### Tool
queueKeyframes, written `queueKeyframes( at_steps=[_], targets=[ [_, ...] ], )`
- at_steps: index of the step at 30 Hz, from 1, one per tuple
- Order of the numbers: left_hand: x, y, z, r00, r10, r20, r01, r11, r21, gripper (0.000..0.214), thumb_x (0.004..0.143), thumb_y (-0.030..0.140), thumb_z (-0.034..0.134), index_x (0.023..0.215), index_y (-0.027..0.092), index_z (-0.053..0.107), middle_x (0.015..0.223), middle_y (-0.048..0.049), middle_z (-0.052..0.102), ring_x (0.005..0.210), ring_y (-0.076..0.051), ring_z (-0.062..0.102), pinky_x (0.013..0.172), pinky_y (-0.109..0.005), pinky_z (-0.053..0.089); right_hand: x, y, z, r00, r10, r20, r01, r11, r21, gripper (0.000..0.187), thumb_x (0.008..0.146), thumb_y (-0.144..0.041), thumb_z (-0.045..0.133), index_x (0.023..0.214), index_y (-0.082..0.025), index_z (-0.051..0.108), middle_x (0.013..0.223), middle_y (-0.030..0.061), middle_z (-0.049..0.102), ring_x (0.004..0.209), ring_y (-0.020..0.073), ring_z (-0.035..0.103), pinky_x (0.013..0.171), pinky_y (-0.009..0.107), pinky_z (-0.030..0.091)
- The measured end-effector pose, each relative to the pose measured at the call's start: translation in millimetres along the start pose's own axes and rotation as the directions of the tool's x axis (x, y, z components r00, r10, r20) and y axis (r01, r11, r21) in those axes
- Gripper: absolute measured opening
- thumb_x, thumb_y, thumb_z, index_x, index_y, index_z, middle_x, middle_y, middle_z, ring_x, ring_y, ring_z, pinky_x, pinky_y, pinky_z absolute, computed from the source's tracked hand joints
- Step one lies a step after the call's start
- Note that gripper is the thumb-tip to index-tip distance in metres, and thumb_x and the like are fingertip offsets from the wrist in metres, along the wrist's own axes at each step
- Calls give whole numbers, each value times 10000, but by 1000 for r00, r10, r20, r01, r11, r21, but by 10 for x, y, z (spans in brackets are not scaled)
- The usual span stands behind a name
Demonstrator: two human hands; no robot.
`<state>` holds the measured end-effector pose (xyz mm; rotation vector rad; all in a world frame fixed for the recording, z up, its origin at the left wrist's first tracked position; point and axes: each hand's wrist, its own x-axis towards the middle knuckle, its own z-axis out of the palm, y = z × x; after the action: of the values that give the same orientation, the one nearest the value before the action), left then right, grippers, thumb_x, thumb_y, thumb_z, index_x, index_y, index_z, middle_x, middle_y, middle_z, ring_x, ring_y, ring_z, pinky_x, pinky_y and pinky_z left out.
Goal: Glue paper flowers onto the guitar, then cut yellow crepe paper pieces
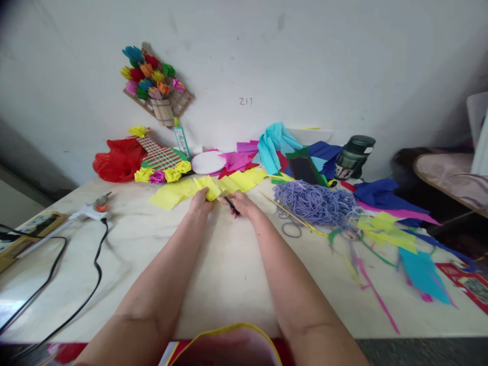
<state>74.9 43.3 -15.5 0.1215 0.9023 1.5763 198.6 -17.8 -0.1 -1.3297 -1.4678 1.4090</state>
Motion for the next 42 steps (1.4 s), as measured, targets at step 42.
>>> queueKeyframes(
  at_steps=[42],
  targets=[
    [35, -48, -23, 999, 15, 42, -16, 1000, 21, 174, 742, 30, 434, 828, 146, 531, 843, -49, 616, 841, -165, 609, 750, -305, 498, 105, 105, -4, 998, -51, -25, 52, 998, 24, 376, 632, -489, 646, 578, -152, 490, 391, -60, 439, 311, 44, 368, 304, 170, 313]
  ],
)
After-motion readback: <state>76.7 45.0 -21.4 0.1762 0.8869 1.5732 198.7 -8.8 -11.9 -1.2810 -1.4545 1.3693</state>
